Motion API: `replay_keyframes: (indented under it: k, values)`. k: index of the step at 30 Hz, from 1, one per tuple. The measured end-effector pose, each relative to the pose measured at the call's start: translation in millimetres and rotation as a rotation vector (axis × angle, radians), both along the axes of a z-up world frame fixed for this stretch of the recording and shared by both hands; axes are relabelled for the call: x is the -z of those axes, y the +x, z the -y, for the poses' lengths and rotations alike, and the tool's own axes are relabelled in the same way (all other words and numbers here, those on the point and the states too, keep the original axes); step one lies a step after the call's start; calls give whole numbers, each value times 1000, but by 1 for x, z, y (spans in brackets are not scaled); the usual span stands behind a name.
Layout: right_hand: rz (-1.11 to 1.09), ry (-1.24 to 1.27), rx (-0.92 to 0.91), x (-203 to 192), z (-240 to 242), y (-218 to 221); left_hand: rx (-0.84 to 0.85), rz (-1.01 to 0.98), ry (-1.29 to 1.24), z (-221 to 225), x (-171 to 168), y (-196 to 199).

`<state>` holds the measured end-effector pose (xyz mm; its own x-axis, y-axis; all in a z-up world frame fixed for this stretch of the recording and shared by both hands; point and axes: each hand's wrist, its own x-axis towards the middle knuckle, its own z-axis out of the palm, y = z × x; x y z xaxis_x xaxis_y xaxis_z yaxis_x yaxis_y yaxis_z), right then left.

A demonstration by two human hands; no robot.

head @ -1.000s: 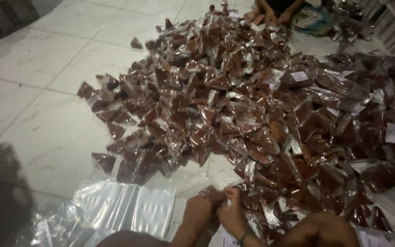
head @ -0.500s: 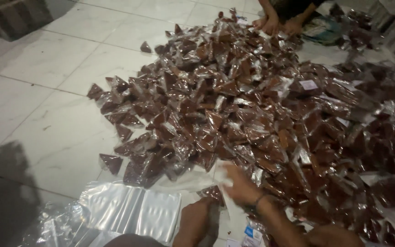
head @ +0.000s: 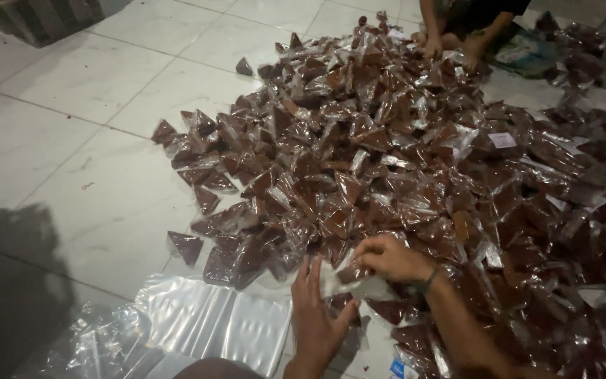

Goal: Packaging small triangular cakes into individual plastic bags and piling them on the floor.

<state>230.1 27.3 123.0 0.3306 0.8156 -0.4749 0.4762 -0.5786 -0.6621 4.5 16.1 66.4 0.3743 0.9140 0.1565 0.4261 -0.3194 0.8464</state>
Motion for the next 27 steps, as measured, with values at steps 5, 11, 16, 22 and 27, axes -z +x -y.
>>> replay_keyframes:
  k: [5,11,16,22,27]
  values:
    - [-177,136,-285,6,-28,-28,140,616,-643,-1,-19,0]
    - [177,85,-26,10,-90,-76,64,590,-659,-10,9,-3]
    - [-43,-8,115,-13,-100,-106,88,1034,-959,-15,-12,-16]
    - [-430,250,482,-69,-54,-96,38,951,-1157,-23,-19,-28]
    - [-466,334,23,-79,33,-67,27,734,-1089,-17,-23,-22]
